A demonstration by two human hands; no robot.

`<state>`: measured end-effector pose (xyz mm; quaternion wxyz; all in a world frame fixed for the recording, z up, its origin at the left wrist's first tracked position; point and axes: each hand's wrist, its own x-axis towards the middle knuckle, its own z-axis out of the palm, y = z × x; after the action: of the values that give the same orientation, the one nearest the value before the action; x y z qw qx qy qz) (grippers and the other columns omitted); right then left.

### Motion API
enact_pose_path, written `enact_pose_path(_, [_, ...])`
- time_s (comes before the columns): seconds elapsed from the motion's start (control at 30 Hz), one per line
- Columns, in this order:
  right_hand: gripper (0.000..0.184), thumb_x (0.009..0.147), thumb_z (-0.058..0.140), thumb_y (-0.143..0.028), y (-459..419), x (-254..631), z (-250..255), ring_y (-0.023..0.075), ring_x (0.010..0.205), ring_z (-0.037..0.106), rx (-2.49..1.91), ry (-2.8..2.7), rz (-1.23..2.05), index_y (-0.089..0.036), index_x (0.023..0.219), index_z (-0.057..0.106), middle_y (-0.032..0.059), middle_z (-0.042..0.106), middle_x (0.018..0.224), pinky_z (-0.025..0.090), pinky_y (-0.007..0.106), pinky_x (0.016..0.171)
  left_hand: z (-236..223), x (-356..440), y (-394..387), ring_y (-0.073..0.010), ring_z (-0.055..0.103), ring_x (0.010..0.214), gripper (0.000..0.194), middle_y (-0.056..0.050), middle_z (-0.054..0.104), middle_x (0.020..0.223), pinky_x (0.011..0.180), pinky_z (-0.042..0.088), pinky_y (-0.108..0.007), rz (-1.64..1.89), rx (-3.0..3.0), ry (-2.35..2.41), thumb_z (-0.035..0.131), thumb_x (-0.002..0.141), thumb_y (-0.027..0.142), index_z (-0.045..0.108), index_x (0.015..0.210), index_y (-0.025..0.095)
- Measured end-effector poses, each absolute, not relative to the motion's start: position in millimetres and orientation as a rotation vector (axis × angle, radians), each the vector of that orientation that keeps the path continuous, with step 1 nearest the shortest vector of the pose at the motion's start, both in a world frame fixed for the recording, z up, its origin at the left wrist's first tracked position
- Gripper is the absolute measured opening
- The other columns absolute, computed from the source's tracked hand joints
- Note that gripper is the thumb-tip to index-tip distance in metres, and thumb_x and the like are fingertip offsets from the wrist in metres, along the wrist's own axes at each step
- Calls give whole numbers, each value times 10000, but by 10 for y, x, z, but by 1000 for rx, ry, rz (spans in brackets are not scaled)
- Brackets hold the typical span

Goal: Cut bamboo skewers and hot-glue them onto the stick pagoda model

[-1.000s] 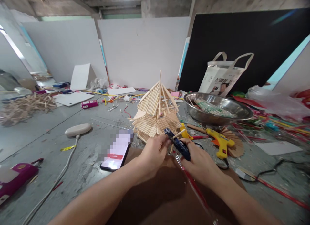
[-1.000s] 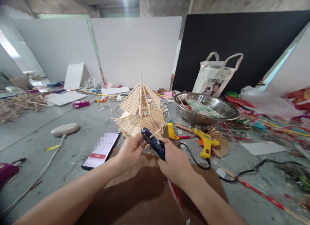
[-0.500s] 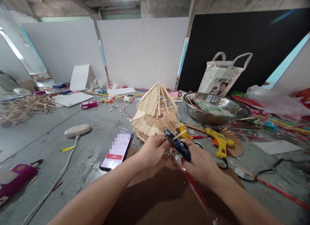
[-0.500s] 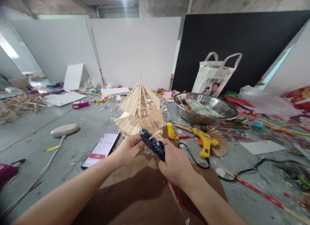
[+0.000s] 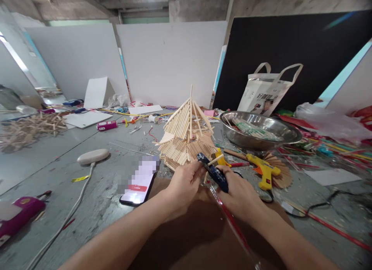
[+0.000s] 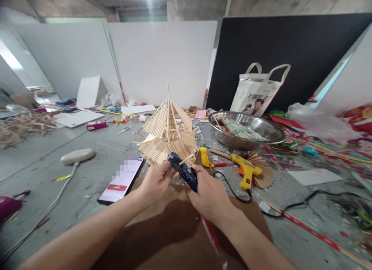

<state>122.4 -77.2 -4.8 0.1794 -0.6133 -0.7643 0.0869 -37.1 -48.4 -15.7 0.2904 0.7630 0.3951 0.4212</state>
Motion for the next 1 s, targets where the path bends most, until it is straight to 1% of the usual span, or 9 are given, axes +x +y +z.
enact_pose_path(0.1, [398, 669, 437, -148, -770, 1239, -50, 217, 841, 564, -1685, -2167, 289, -163, 1066, 444, 79, 604, 930, 359, 283, 673, -178, -378, -471, -93, 450, 580, 219, -18, 555, 635, 548, 352, -208, 1100, 1993, 1020, 386, 806, 227, 549, 699, 127])
enact_pose_path(0.2, [428, 668, 437, -142, -759, 1267, -69, 219, 912, 543, -1610, -2181, 315, -174, 1095, 424, 87, 577, 1012, 372, 308, 745, -180, -381, -452, -108, 472, 638, 235, -26, 563, 668, 604, 370, -224, 1063, 1916, 933, 403, 804, 265, 567, 710, 126])
enact_pose_path(0.27, [454, 669, 435, -141, -749, 1286, -81, 221, 974, 517, -1554, -2198, 297, -168, 1120, 405, 97, 553, 1067, 369, 327, 797, -158, -380, -446, -108, 480, 661, 253, -25, 562, 681, 628, 375, -227, 1055, 1815, 831, 415, 801, 308, 573, 715, 131])
enact_pose_path(0.33, [464, 669, 430, -134, -742, 1299, -84, 219, 1007, 503, -1520, -2223, 269, -159, 1131, 395, 102, 542, 1091, 365, 332, 825, -120, -381, -445, -94, 474, 619, 292, -13, 543, 637, 598, 373, -216, 1023, 1666, 716, 442, 781, 383, 572, 698, 135])
enact_pose_path(0.47, [413, 685, 437, -155, -746, 1295, -64, 223, 963, 534, -1534, -2263, 212, -155, 1098, 414, 101, 566, 1054, 387, 323, 784, -63, -415, -427, -39, 347, 415, 382, 45, 409, 455, 436, 284, -182, 866, 1387, 585, 536, 676, 510, 554, 634, 131])
enact_pose_path(0.6, [375, 693, 434, -152, -762, 1275, -48, 229, 894, 572, -1604, -2282, 201, -166, 1068, 421, 82, 594, 1001, 393, 311, 726, -92, -474, -387, -7, 200, 336, 373, 87, 302, 403, 361, 161, -174, 729, 1241, 551, 577, 652, 498, 540, 643, 128])
enact_pose_path(0.73, [338, 680, 435, -133, -772, 1266, -50, 220, 832, 593, -1641, -2281, 264, -169, 1015, 441, 67, 617, 928, 387, 291, 686, -138, -495, -369, -7, 202, 320, 336, 87, 316, 411, 339, 134, -174, 686, 1240, 540, 556, 691, 463, 530, 675, 129])
enact_pose_path(0.87, [304, 690, 426, -157, -776, 1266, -55, 238, 821, 590, -1665, -2269, 336, -162, 994, 445, 73, 625, 864, 387, 308, 683, -146, -478, -370, -12, 230, 320, 350, 87, 314, 405, 348, 166, -179, 748, 1356, 559, 525, 711, 471, 527, 671, 124])
enact_pose_path(1.0, [317, 691, 429, -181, -764, 1281, -45, 252, 810, 588, -1708, -2246, 356, -162, 1007, 446, 82, 625, 863, 393, 329, 685, -130, -453, -380, -18, 256, 360, 376, 80, 320, 412, 394, 199, -182, 817, 1496, 639, 478, 739, 481, 530, 673, 115])
